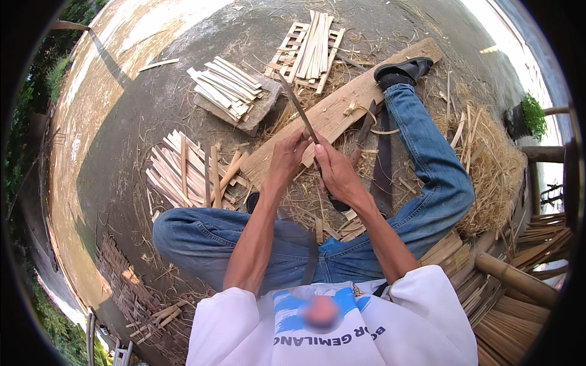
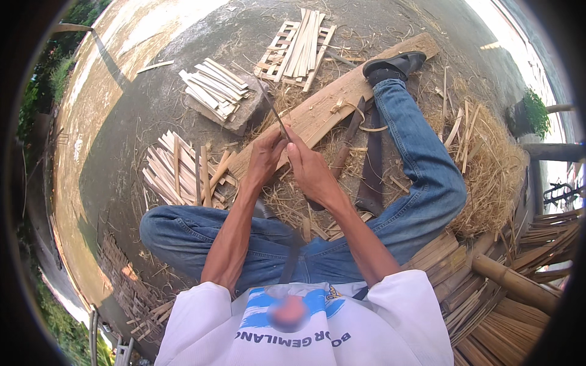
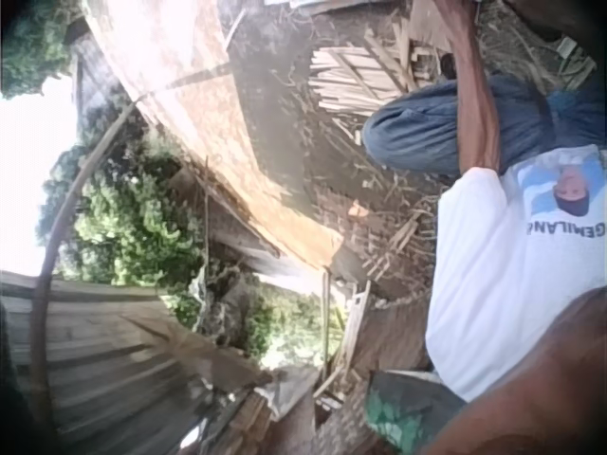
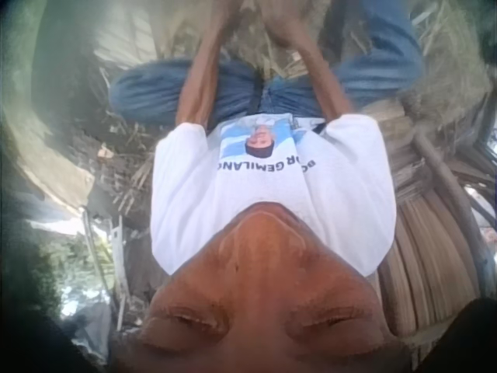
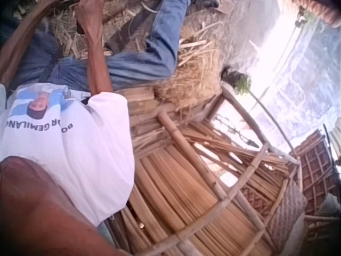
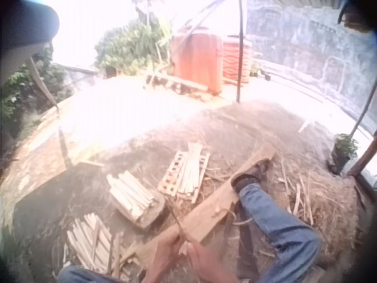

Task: The person sits on the ground and uses a machete to split bamboo strips into thinner pieces. They repeatedly position the strips on a wooden board, strike them with the machete, and separate the resulting slats.

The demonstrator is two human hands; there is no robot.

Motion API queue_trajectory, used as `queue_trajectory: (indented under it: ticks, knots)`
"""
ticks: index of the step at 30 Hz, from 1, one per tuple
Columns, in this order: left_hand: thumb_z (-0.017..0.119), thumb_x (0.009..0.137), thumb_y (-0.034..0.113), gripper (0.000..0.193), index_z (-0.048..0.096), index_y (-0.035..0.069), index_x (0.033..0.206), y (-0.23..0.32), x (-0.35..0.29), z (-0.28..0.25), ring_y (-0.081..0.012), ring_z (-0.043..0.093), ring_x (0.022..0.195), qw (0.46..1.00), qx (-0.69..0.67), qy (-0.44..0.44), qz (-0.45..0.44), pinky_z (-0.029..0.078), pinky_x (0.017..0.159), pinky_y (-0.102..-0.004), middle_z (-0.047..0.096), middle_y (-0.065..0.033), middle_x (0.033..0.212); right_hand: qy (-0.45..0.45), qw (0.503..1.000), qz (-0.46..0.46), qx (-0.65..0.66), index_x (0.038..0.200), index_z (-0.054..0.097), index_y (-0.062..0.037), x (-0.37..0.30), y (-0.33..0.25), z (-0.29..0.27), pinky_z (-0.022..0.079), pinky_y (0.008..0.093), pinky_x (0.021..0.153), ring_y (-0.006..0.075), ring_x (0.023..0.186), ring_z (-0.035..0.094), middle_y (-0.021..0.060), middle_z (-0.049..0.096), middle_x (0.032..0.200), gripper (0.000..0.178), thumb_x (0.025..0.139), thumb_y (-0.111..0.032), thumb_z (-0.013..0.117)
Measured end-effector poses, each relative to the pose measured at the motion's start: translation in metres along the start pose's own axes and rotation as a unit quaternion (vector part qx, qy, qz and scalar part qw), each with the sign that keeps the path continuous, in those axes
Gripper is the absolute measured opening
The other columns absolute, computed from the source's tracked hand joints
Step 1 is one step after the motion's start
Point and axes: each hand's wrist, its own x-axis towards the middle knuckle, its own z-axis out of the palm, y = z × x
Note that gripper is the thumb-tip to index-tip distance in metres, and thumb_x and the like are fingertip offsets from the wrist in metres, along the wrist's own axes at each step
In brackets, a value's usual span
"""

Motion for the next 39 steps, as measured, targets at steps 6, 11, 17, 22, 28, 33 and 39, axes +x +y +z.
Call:
queue_trajectory:
  ticks: [6,11,17,22,28,33,39]
  knots:
    - [0.062,0.098,0.006,0.032,0.063,0.005,0.13,0.019,-0.002,0.001,-0.0223,0.073,0.101,0.99,-0.054,0.09,0.098,0.054,0.083,-0.0344,0.074,-0.0185,0.103,-0.008,1.0,0.002,-0.011,0.157,0.037,-0.0091,-0.005,-0.008,-0.01,0.047,0.039,0.07,0.0229,0.064,0.054,0.0126,0.05,0.066,0.054,0.11,-0.036,0.034]
    - [0.062,0.098,0.008,0.032,0.062,0.008,0.131,-0.023,-0.01,0.028,-0.0295,0.074,0.092,0.989,-0.043,0.105,0.09,0.054,0.077,-0.0375,0.073,-0.021,0.1,-0.035,0.998,0.042,0.033,0.159,0.034,-0.011,0.017,0.006,-0.01,0.047,0.036,0.057,0.0146,0.054,0.052,0.0047,0.047,0.063,0.054,0.111,-0.036,0.032]
    - [0.078,0.087,0.014,0.065,0.05,-0.001,0.143,-0.038,-0.006,0.007,-0.0394,0.068,0.093,0.985,0.131,0.093,0.065,0.052,0.078,-0.0435,0.067,-0.0276,0.104,0.005,0.999,0.006,-0.032,0.158,0.035,-0.013,0.025,0.051,-0.007,0.047,0.0327,0.051,0.0133,0.05,0.054,0.0036,0.049,0.065,0.054,0.111,-0.039,0.031]
    - [0.079,0.084,0.021,0.05,0.065,-0.004,0.125,-0.051,-0.011,-0.009,-0.042,0.066,0.11,0.965,0.219,0.032,-0.141,0.053,0.094,-0.0441,0.068,-0.0301,0.115,-0.037,0.997,0.026,0.056,0.152,0.041,-0.0075,0.025,0.015,-0.031,0.045,0.0246,0.047,0.0079,0.05,0.051,0.001,0.051,0.077,0.054,0.112,-0.042,0.034]
    - [0.072,0.089,0.023,0.041,0.069,-0.009,0.114,-0.055,-0.015,-0.033,-0.0417,0.072,0.095,0.958,0.176,0.209,-0.089,0.056,0.084,-0.0462,0.072,-0.0281,0.1,-0.006,0.999,0.005,-0.052,0.156,0.037,-0.0094,0.028,-0.002,-0.023,0.052,0.039,0.064,0.0265,0.064,0.062,0.0115,0.062,0.082,0.053,0.111,-0.037,0.034]
    - [0.07,0.093,0.028,0.043,0.069,-0.009,0.117,-0.048,0.004,-0.034,-0.0377,0.073,0.096,0.961,0.153,0.19,-0.128,0.056,0.087,-0.0403,0.072,-0.0276,0.101,-0.041,0.993,-0.012,-0.112,0.154,0.038,-0.0063,0.042,0.008,-0.005,0.049,0.0476,0.088,0.0421,0.093,0.07,0.0319,0.067,0.095,0.054,0.109,-0.036,0.037]
    - [0.064,0.096,0.035,0.045,0.074,-0.008,0.102,-0.048,-0.032,-0.033,-0.0432,0.071,0.084,0.964,0.117,0.181,-0.158,0.055,0.081,-0.0465,0.072,-0.0274,0.085,-0.005,0.999,-0.046,-0.007,0.15,0.041,-0.0039,0.009,-0.019,-0.005,0.051,0.0447,0.079,0.0342,0.082,0.069,0.0268,0.065,0.084,0.055,0.106,-0.036,0.047]
